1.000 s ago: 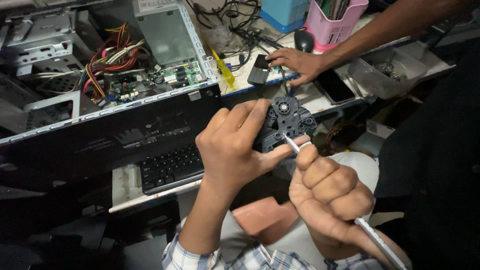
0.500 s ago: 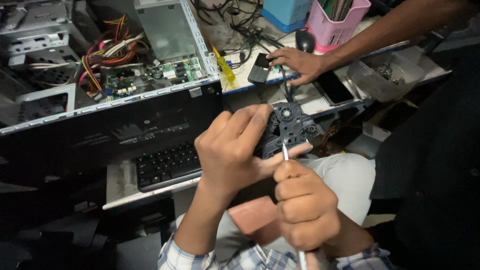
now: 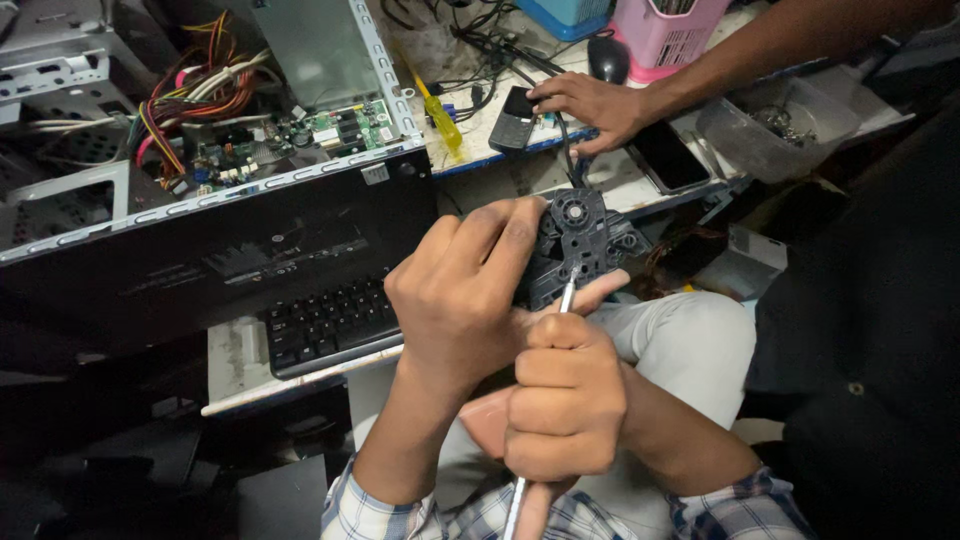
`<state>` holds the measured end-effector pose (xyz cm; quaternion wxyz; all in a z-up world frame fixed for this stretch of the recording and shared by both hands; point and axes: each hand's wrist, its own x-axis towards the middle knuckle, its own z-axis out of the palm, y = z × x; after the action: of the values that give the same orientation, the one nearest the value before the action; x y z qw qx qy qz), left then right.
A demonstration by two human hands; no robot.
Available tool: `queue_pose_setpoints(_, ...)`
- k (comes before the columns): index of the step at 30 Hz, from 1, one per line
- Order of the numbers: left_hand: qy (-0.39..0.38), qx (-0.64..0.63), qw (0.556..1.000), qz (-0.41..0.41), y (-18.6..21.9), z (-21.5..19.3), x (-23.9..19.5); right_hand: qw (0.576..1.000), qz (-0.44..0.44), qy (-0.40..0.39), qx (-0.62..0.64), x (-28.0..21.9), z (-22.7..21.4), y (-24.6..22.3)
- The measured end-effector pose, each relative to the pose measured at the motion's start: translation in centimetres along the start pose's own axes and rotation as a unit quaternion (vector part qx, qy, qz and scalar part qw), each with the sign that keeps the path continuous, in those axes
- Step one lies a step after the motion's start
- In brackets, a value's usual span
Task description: The person disassembles a small black plastic electronic component using pliers and a screwdriver. They remove parts, adjust internal pieces, and manipulate the component while seated at a cluttered workbench.
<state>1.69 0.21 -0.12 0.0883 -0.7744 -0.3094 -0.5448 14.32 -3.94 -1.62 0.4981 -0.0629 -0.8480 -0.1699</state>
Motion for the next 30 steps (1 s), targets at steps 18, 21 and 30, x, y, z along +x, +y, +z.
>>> queue_pose_setpoints(18,-0.021,0.002,0.999,-0.028,0.8,-0.4,0.7,0.996,0.012,-0.069,0.06,0.2,-1.4,0.0)
queue_pose_setpoints(21,-0.03,-0.001,0.999,-0.038,0.9,-0.4,0.4,0.996,0.034,-0.073,0.049,0.5,-1.3,-0.3)
queue_pose_setpoints(30,-0.02,0.066,0.998,-0.01,1.3,0.3,-0.8,0.982,0.177,-0.038,0.055,3.0,-2.4,-2.0)
